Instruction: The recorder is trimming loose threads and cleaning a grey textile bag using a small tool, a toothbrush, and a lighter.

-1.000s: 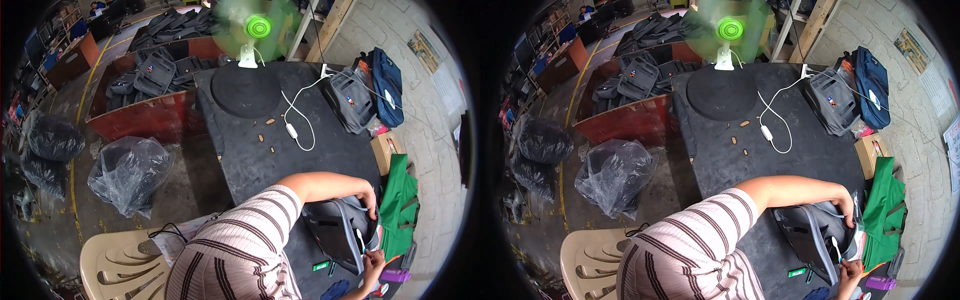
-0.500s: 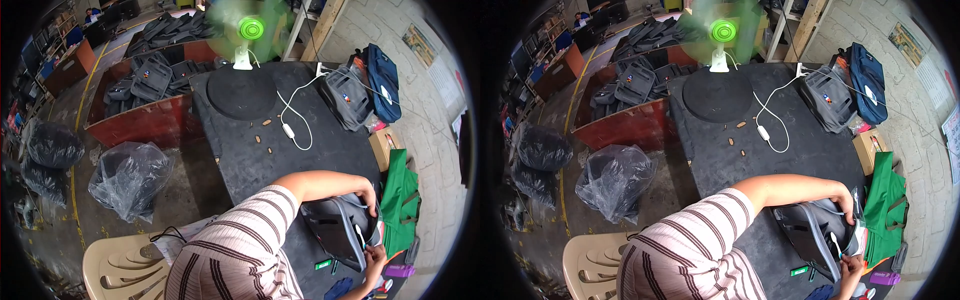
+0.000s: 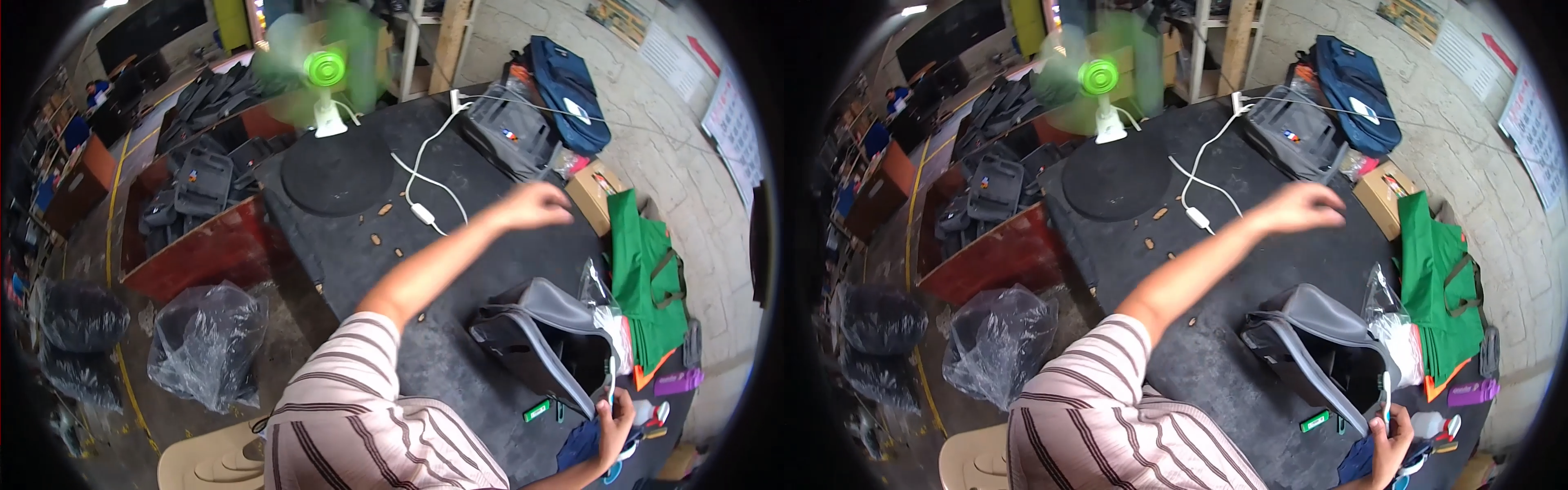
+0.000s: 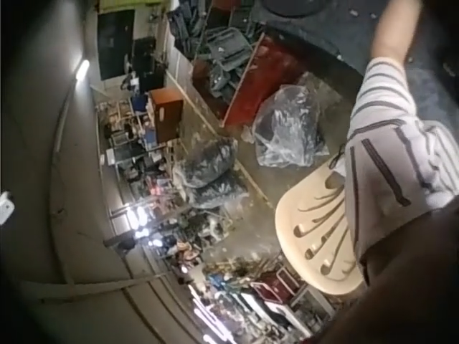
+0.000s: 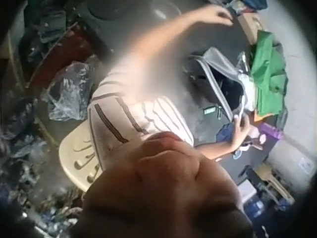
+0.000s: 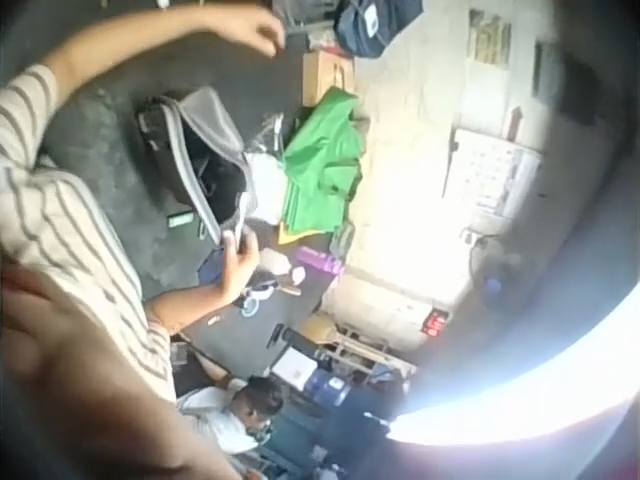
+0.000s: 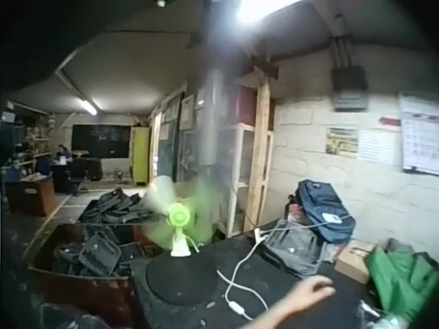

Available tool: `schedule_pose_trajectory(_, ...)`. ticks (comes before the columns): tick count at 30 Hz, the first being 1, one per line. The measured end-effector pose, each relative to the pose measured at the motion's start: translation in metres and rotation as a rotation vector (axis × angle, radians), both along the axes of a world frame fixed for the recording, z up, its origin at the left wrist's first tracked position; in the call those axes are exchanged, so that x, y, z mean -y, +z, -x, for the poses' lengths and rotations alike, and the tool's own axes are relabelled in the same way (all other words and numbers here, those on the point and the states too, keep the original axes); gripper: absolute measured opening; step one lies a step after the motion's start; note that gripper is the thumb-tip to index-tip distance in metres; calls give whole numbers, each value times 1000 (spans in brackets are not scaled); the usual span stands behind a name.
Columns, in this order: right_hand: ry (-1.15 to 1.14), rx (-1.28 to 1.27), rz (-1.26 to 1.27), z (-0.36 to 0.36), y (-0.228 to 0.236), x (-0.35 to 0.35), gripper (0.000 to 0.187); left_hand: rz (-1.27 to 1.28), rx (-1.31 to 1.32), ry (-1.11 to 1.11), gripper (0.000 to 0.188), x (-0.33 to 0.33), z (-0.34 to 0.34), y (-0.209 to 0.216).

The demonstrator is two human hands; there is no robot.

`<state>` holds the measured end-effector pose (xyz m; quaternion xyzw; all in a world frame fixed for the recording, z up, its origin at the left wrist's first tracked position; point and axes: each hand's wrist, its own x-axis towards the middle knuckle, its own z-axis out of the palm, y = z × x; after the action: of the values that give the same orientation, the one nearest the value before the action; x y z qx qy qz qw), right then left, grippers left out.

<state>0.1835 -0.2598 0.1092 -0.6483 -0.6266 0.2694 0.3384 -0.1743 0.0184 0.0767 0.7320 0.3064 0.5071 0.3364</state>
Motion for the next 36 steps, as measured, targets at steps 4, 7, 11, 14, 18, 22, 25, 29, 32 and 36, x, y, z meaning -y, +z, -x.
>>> schedule_pose_trajectory(4, -22, -160, 39, 11, -12, 12, 27, -161, -302, 1004, 21, -13, 137, -83)
schedule_pose_trajectory(7, -19, -146, 20, 19, -15, 16, 33, -185, -760, 1395, 30, 10, 222, -123)
schedule_pose_trajectory(11, -42, -103, -32, 21, -21, 16, 36, 560, -1028, 1282, 64, 45, 246, -154)
schedule_pose_trajectory(14, -29, -92, -41, 20, -22, 13, 35, 587, -1033, 1263, 63, 48, 239, -150)
schedule_pose_trajectory(18, -50, -151, -57, 8, -36, 15, 35, 598, -1013, 1257, 63, 68, 222, -147)
schedule_pose_trajectory(22, -63, -175, -65, 4, -41, 16, 35, 629, -1006, 1269, 64, 95, 195, -143)
schedule_pose_trajectory(25, -45, -180, -81, 5, -45, 15, 35, 658, -1014, 1297, 63, 112, 180, -142)
schedule_pose_trajectory(29, -15, -181, -73, 3, -47, 16, 36, 646, -1029, 1320, 63, 110, 174, -143)
schedule_pose_trajectory(32, -71, -201, -36, 1, -48, 17, 36, 629, -1032, 1343, 62, 109, 173, -145)
schedule_pose_trajectory(36, -157, -152, -165, -1, -60, 18, 34, 566, -1024, 1375, 62, 107, 174, -149)
